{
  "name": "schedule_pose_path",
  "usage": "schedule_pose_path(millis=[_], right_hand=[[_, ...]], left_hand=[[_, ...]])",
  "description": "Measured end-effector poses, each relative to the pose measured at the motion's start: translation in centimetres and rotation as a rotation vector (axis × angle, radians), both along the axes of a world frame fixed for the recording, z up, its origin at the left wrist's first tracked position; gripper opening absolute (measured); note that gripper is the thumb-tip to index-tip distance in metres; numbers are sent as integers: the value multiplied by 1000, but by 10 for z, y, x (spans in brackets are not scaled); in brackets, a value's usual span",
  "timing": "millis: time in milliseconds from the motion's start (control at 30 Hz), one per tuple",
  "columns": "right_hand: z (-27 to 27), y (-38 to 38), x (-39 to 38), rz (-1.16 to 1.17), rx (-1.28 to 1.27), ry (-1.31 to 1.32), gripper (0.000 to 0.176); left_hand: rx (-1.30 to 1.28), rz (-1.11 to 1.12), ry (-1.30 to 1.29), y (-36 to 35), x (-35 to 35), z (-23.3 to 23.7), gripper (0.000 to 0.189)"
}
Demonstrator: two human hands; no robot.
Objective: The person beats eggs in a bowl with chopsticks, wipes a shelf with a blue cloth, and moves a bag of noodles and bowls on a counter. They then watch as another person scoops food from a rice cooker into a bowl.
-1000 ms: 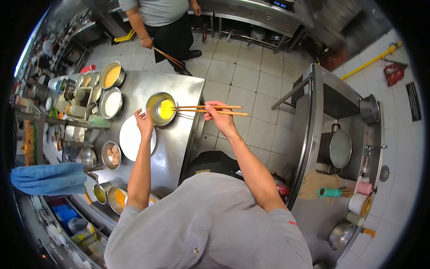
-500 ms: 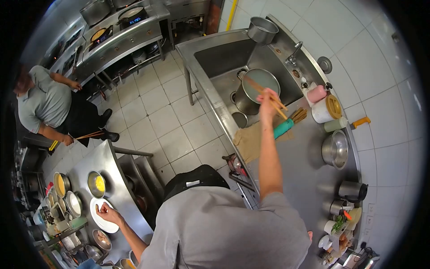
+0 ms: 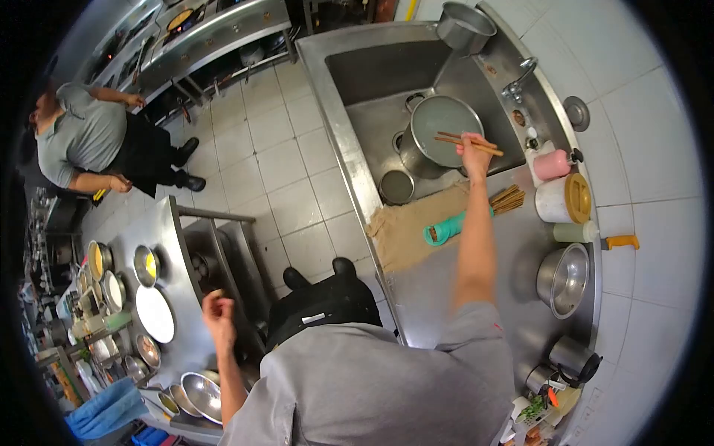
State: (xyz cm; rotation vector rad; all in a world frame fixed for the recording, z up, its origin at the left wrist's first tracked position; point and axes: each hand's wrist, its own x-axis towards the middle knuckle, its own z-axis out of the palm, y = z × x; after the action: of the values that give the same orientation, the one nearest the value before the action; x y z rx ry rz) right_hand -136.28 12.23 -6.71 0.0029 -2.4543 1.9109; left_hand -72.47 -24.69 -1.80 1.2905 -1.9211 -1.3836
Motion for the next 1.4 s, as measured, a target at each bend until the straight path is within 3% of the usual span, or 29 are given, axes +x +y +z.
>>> schedule_pose_path(millis=[100,233,400,600,667,700,733,833,900,1000,1100,1133,1233,1267,1367,1400], right_hand=[[14,1,4,-60,-234,69,14],[53,-10,29,62,-126,11,16],[88,-9,56,134,-173,32,19],[83,16,101,213,-198,122,21],[75,38,118,528,560,13,19],[46,50,119,444,843,628,17],[58,43,137,420,449,126,17],[104,-5,203,157,56,340,18],[105,-2,208,433,538,521,19],[93,-11,213,739,336,502,20],[145,-42,304,491,318,955,19],[137,-44,309,552,350,1038,19],[104,-41,309,795,281,706,19],[103,-43,314,750,199,747,20],[123,-50,364,619,322,998,19],[120,-54,368,660,363,940,18]], left_hand=[[446,-396,-55,63,-39,10,39],[705,-750,-83,115,-63,9,44],[640,-864,-209,140,-55,16,40],[524,-813,-172,155,-12,22,41],[391,-788,-215,158,7,29,40],[331,-769,-238,162,20,31,39],[352,-715,-223,167,37,19,39],[426,-572,-81,182,86,10,38],[437,-478,27,200,120,1,39],[438,-473,30,227,165,-12,42],[479,-409,163,256,210,-22,44],[482,-396,198,266,224,-29,44],[466,-339,247,296,264,-39,44],[423,-309,201,302,275,-39,44],[361,-205,146,329,307,-33,43],[348,-184,158,335,315,-34,43]])
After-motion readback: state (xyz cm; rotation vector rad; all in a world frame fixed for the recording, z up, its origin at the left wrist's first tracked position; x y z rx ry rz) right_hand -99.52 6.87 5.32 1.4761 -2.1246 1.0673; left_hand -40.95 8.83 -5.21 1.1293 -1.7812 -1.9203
